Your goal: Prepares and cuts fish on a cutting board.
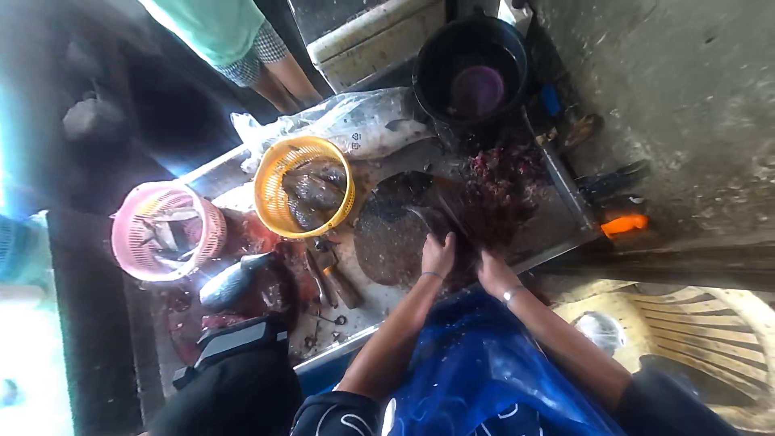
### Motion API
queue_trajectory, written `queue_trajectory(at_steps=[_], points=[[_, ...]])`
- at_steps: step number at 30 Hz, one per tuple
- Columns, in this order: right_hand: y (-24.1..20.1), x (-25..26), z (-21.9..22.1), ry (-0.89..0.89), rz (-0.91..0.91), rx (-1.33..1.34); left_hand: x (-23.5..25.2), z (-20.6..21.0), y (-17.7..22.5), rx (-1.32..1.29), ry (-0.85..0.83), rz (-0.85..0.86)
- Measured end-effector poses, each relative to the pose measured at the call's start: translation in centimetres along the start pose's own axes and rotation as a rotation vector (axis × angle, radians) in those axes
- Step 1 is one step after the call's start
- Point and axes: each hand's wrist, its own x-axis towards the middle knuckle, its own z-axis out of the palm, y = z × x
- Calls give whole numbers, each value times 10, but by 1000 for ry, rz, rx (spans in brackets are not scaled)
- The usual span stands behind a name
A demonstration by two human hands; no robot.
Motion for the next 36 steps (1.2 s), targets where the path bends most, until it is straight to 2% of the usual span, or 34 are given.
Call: queue_trajectory(at_steps=[2, 5, 7, 9, 11, 13, 16, 17, 18, 20, 21, 23, 25, 26, 28, 29, 32, 33, 36], points=[[20, -14, -11, -62, 70, 47, 10, -11, 3, 76, 61, 54], [53, -44, -20, 94, 38, 87, 25, -34, 18, 362, -15, 149], [54, -44, -31, 186, -4, 104, 46, -48, 34, 569, -75, 264], [39, -38, -48, 208, -50, 106, 62, -53, 40, 665, -124, 356], [18, -32, -65, 274, -136, 109, 71, -55, 38, 637, -145, 451], [-3, -30, -77, 408, -282, 143, 74, -57, 30, 496, -132, 530], [-18, -20, -78, 556, -486, 155, 67, -55, 19, 303, -53, 570], [-17, -13, -73, 514, -479, 115, 64, -54, 16, 238, -38, 557], [-13, -4, -66, 397, -410, 40, 58, -54, 13, 148, -30, 533], [-6, 18, -55, 7, -141, -145, 50, -48, 6, -110, -4, 440], [-3, 25, -51, -93, -68, -187, 45, -42, 5, -210, 38, 345], [-11, 18, -64, -78, -71, -189, 42, -46, 21, -163, 70, 87], [-20, -6, -75, 99, -196, -97, 38, -45, 35, -18, -32, -156], [-23, -14, -76, 239, -306, -40, 41, -44, 38, -1, -69, -205], [-23, -14, -66, 446, -458, 36, 47, -41, 39, 3, -91, -217], [-19, -8, -55, 420, -433, 29, 49, -41, 37, 9, -87, -210], [4, 17, -25, -51, -96, -86, 43, -38, 24, -4, -62, -169], [15, 16, -23, -96, -65, -60, 42, -38, 17, -43, -42, -130], [55, -21, -29, -16, -119, -47, 34, -60, -3, -149, 22, 33]])
